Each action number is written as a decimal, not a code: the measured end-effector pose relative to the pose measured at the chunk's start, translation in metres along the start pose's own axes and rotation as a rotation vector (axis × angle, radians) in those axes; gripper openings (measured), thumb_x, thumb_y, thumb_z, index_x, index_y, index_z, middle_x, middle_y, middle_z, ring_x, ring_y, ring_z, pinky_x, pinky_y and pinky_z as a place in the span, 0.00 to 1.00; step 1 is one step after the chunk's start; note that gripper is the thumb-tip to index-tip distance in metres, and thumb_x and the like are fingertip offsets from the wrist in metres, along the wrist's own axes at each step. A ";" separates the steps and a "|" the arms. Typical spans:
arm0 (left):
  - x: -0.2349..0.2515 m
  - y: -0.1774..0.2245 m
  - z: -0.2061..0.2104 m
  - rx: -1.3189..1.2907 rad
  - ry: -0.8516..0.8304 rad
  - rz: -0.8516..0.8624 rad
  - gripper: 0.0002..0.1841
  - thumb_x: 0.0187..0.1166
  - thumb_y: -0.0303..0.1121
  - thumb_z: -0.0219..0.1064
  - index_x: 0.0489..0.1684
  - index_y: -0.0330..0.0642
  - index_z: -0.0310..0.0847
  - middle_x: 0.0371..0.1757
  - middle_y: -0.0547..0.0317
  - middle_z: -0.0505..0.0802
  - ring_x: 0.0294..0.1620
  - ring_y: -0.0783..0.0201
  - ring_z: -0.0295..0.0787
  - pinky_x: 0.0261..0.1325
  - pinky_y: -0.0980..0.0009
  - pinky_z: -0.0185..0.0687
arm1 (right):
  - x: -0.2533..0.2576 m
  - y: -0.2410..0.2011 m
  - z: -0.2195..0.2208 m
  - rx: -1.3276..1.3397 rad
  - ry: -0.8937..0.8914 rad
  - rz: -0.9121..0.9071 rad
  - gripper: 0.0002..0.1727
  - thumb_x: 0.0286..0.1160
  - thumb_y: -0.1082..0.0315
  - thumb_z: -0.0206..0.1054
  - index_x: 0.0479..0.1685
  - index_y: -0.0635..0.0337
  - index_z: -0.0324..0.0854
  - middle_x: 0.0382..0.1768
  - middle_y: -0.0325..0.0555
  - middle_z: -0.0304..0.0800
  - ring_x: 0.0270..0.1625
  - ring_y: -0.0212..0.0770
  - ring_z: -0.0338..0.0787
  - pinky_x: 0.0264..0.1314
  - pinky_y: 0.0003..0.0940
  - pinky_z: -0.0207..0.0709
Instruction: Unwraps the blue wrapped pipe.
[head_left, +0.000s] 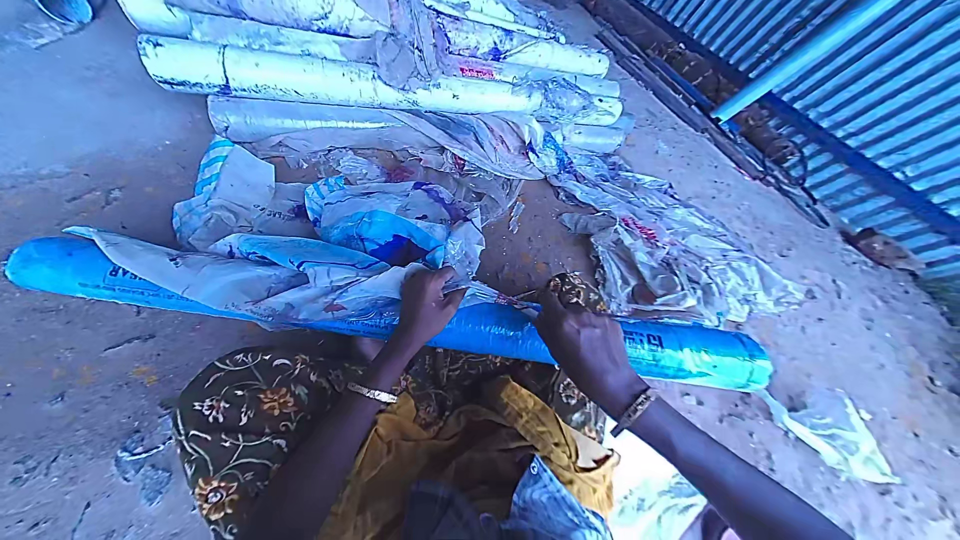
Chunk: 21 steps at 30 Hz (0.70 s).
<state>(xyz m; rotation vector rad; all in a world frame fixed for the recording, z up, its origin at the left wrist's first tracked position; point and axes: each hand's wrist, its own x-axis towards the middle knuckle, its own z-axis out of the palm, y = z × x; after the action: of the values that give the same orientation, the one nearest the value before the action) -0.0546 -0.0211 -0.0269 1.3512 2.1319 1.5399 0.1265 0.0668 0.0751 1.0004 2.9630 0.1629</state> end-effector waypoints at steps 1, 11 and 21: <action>0.000 0.000 0.000 -0.005 0.011 0.015 0.08 0.71 0.27 0.72 0.25 0.30 0.86 0.23 0.46 0.88 0.29 0.53 0.87 0.39 0.52 0.78 | 0.006 -0.007 0.002 -0.007 -0.046 0.020 0.14 0.82 0.69 0.61 0.56 0.71 0.85 0.33 0.67 0.91 0.36 0.69 0.93 0.32 0.59 0.80; 0.000 -0.009 0.001 -0.130 0.117 -0.099 0.07 0.74 0.26 0.70 0.27 0.32 0.83 0.19 0.61 0.80 0.23 0.72 0.72 0.35 0.70 0.70 | -0.018 0.061 0.003 -0.089 0.013 0.220 0.12 0.81 0.70 0.63 0.47 0.75 0.83 0.32 0.73 0.87 0.35 0.76 0.91 0.28 0.66 0.77; -0.014 -0.001 0.004 -0.004 0.239 -0.072 0.08 0.76 0.26 0.65 0.32 0.28 0.85 0.25 0.52 0.86 0.30 0.65 0.81 0.43 0.64 0.76 | 0.021 0.035 0.056 0.871 0.367 0.260 0.18 0.89 0.62 0.55 0.51 0.69 0.84 0.25 0.41 0.80 0.25 0.32 0.77 0.33 0.34 0.74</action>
<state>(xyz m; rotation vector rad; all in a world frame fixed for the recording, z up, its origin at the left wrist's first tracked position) -0.0443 -0.0291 -0.0349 1.1238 2.2842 1.7525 0.1331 0.1129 0.0231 1.5478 3.2218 -1.1543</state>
